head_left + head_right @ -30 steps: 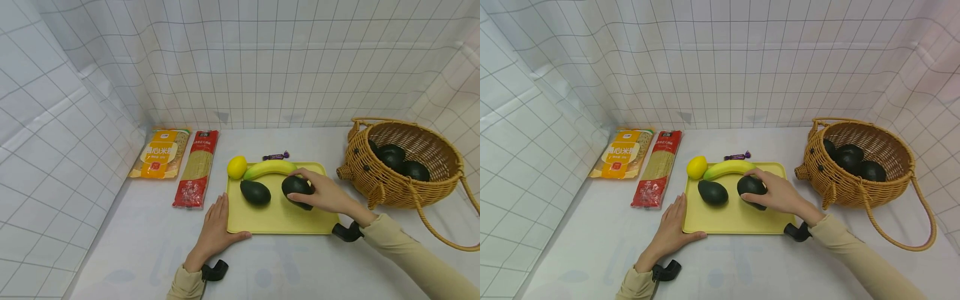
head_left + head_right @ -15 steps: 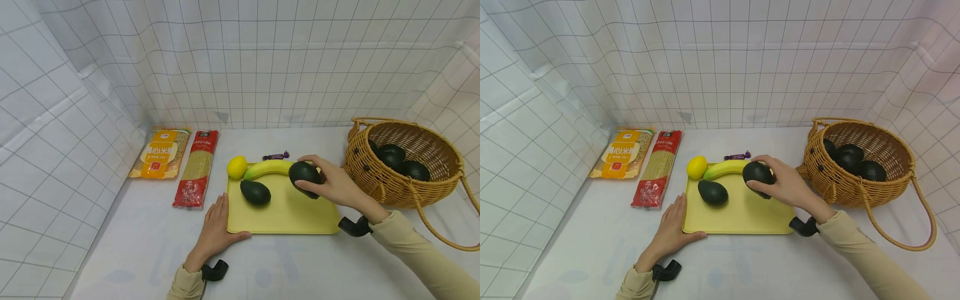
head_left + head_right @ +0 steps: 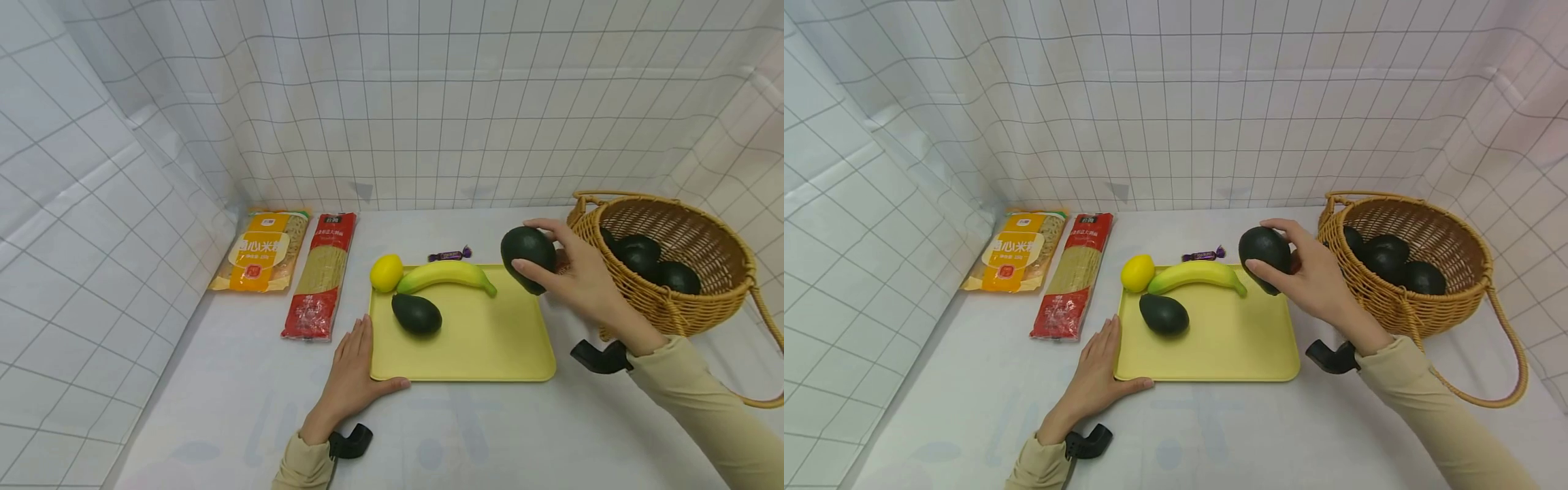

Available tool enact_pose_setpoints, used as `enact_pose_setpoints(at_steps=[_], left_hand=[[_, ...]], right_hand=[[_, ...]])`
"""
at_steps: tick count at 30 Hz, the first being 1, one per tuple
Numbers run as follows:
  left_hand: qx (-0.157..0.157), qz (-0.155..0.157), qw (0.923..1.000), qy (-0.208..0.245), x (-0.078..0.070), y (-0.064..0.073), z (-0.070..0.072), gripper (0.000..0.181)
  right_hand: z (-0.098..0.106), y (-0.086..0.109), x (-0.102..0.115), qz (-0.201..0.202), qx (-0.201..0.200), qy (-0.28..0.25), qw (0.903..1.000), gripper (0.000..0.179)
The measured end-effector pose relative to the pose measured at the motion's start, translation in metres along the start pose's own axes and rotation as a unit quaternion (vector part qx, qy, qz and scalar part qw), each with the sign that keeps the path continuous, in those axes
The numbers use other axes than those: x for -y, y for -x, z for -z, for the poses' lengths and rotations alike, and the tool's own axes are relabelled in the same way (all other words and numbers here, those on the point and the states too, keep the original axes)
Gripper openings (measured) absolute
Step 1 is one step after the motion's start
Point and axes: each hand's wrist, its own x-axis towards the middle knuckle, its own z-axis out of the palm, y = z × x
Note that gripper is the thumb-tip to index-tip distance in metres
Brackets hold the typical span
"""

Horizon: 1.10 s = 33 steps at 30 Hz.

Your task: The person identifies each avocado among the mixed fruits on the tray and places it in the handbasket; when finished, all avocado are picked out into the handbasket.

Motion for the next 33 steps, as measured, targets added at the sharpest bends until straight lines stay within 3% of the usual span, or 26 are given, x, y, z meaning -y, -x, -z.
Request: enact_pose_setpoints(at_steps=[8,14,33], left_hand=[[-0.002,0.001,1.0000,-0.002,0.001,0.000,0.000,0.124],[0.001,0.003,1.0000,0.001,-0.002,0.001,0.001,0.124],[0.004,0.005,1.0000,-0.002,-0.002,0.000,0.000,0.125]], right_hand=[[0.022,-0.001,-0.003,0.008,-0.044,-0.006,0.9990,0.060],[0.038,-0.001,-0.006,-0.016,-0.080,-0.017,0.9965,0.060],[0.088,0.004,-0.018,-0.084,-0.118,0.018,0.9893,0.060]])
